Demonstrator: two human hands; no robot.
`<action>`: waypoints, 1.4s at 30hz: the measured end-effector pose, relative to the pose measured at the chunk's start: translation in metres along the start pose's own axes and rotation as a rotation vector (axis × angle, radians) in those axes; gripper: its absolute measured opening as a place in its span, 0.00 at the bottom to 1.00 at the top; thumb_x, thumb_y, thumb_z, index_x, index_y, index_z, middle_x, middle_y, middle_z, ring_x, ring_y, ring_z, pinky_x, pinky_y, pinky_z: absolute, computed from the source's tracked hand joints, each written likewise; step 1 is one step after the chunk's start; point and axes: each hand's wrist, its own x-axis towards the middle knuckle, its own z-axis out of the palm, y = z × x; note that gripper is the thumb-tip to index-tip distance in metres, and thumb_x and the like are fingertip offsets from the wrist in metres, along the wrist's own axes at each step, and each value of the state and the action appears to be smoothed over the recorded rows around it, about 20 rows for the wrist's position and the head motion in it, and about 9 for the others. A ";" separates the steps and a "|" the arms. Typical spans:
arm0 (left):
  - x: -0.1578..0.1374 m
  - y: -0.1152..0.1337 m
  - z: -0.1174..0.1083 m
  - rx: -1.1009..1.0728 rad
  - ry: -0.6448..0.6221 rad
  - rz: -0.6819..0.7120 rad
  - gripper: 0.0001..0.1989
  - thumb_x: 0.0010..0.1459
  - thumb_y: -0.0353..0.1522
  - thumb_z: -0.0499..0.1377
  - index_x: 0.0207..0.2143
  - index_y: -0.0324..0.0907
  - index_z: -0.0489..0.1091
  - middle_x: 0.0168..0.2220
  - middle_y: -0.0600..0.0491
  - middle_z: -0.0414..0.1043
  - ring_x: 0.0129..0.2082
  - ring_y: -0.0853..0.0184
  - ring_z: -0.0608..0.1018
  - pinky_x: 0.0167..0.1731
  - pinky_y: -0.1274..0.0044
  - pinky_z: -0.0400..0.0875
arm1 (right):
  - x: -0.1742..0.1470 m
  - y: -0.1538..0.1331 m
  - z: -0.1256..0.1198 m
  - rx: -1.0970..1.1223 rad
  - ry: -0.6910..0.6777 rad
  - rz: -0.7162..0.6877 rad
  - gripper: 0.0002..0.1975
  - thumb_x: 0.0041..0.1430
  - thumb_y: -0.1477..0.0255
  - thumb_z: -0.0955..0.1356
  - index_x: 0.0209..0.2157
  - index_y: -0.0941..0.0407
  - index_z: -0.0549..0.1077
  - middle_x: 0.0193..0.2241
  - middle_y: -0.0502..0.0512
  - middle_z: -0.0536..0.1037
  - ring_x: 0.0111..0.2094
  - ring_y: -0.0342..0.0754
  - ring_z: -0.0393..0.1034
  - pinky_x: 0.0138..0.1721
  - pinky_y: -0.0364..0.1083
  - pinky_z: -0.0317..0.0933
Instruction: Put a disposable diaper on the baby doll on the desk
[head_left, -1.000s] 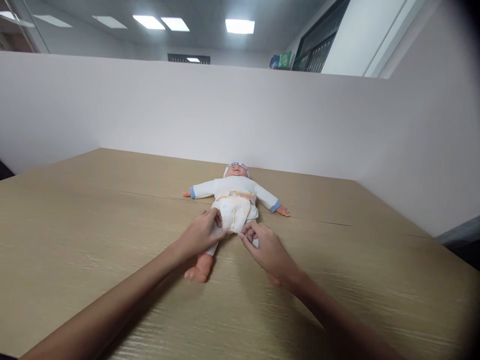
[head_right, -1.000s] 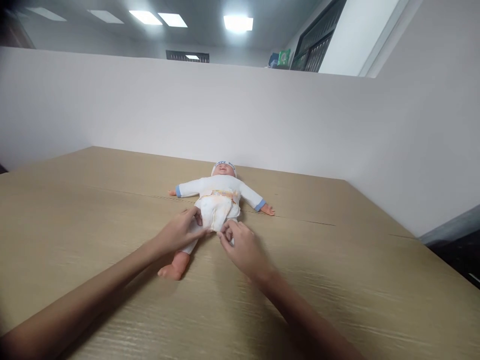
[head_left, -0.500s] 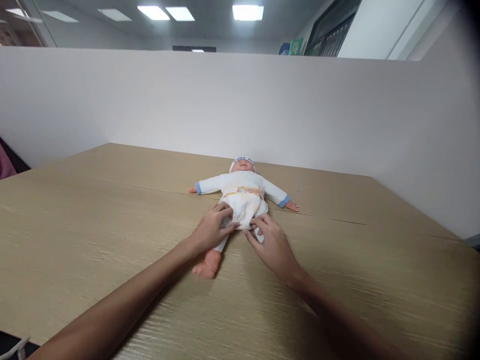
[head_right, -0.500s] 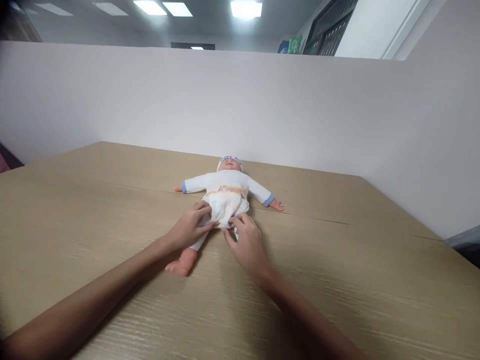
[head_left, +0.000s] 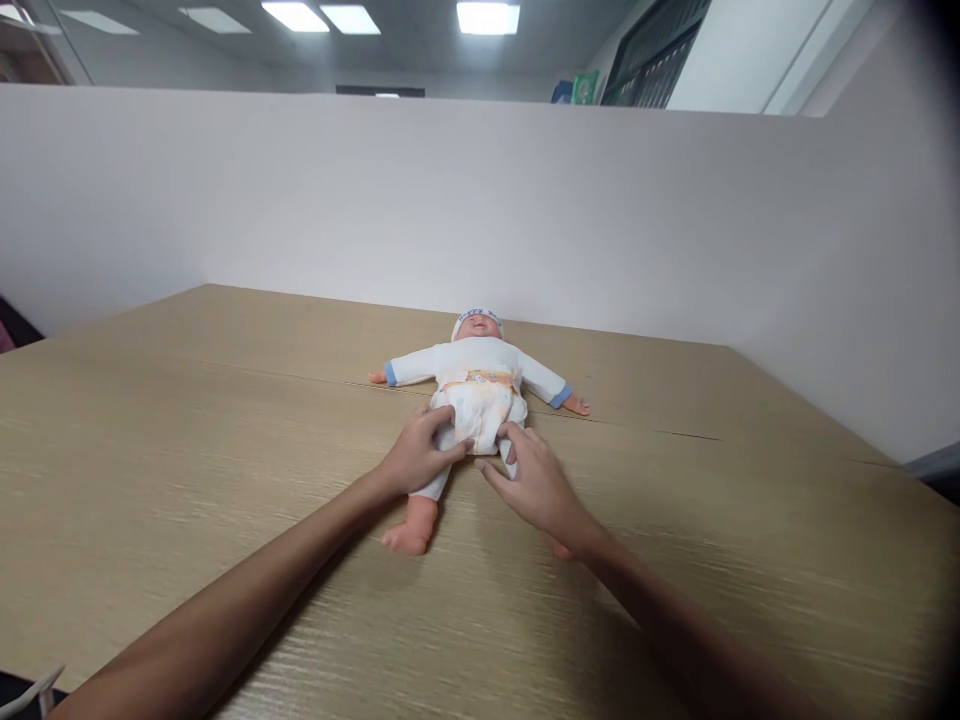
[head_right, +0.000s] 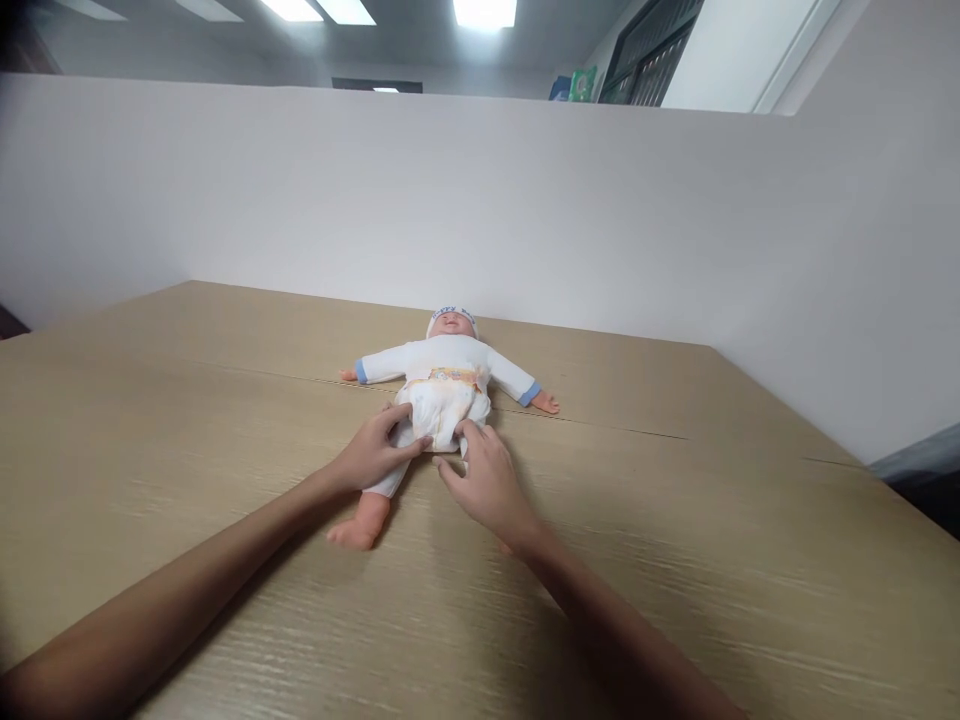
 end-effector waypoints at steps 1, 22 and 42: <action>0.000 0.000 0.001 -0.012 0.011 -0.003 0.14 0.64 0.43 0.66 0.34 0.45 0.68 0.33 0.55 0.67 0.42 0.58 0.70 0.43 0.69 0.65 | 0.001 0.000 0.001 0.024 0.015 0.028 0.09 0.64 0.64 0.71 0.42 0.51 0.71 0.38 0.57 0.79 0.39 0.57 0.73 0.38 0.51 0.63; -0.013 0.002 0.009 -0.244 0.166 -0.281 0.20 0.56 0.40 0.73 0.45 0.45 0.70 0.46 0.49 0.79 0.49 0.56 0.80 0.52 0.66 0.71 | -0.008 0.001 0.005 -0.147 0.107 0.039 0.07 0.65 0.66 0.74 0.44 0.50 0.80 0.42 0.58 0.86 0.47 0.63 0.72 0.45 0.54 0.56; -0.005 0.005 -0.006 -0.635 -0.076 -0.415 0.29 0.53 0.45 0.77 0.53 0.41 0.78 0.55 0.43 0.82 0.56 0.49 0.81 0.56 0.62 0.74 | -0.002 0.001 -0.004 0.093 0.021 0.234 0.13 0.63 0.62 0.74 0.47 0.51 0.78 0.40 0.57 0.78 0.48 0.61 0.72 0.49 0.54 0.65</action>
